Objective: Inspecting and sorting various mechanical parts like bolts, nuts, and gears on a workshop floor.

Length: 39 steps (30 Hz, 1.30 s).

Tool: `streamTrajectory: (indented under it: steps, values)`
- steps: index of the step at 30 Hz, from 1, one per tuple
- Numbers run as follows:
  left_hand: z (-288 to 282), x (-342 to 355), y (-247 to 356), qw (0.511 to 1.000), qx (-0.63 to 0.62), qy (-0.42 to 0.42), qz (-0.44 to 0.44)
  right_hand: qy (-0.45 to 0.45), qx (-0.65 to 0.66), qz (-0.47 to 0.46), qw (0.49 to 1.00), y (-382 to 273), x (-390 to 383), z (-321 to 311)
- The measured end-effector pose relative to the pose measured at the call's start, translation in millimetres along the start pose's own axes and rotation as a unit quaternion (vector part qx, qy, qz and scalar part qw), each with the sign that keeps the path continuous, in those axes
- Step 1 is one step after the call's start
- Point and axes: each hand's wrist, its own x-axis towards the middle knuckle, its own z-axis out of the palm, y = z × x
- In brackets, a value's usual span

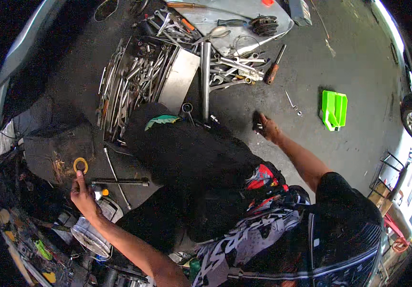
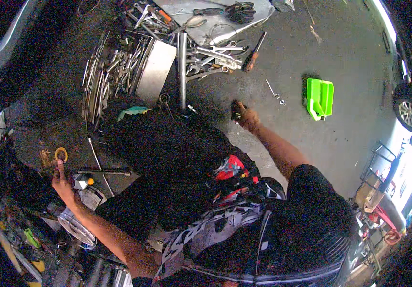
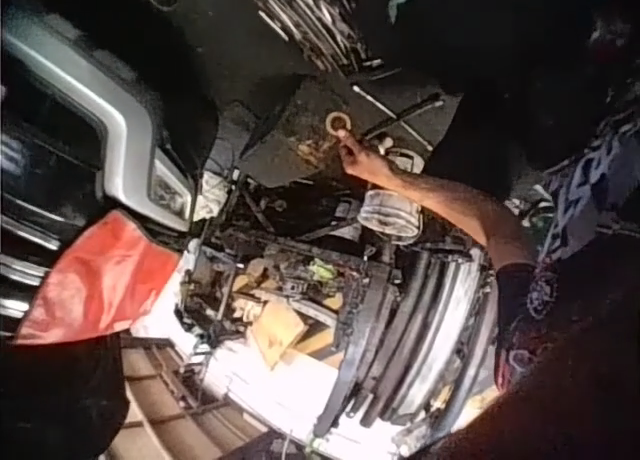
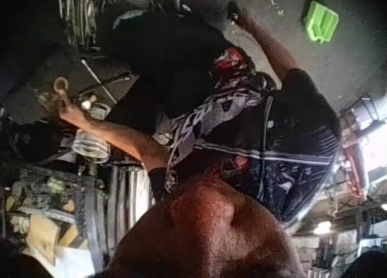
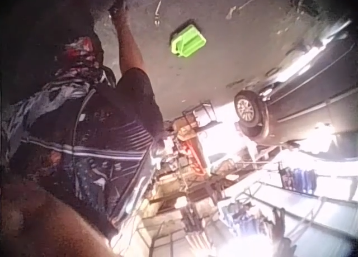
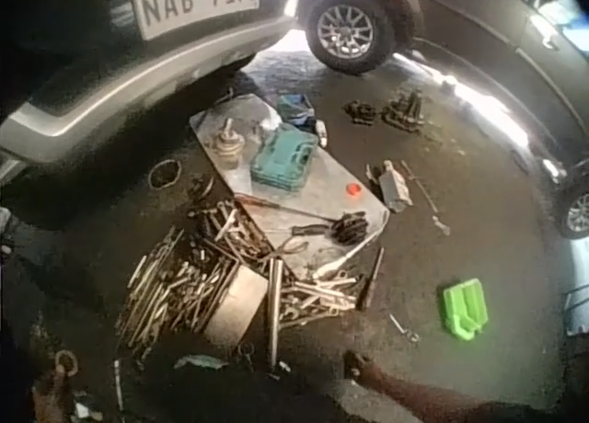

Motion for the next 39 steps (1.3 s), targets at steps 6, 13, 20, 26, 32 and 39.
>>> streamTrajectory:
  steps: [6,13,20,26,32,39]
  values:
    - [-4,6,-9,0.999,0.035,0.014,0.003,0.031,0.192,0.041,0.980,-26,-4,9]
    - [-20,2,0,0.995,0.071,0.015,0.070,0.107,0.247,-0.085,0.959,-128,46,-65]
    - [-22,2,8,0.999,0.038,0.006,0.014,0.285,0.118,-0.362,0.880,-321,194,-159]
    - [-29,-6,2,0.999,0.032,0.034,0.015,0.276,-0.072,-0.383,0.879,-392,292,-150]
    - [-38,-15,-4,0.998,0.013,0.054,-0.007,0.365,0.164,-0.428,0.810,-331,218,-129]
    - [-35,-31,-11,0.998,0.023,0.049,-0.010,0.124,0.118,-0.239,0.956,-188,79,-34]
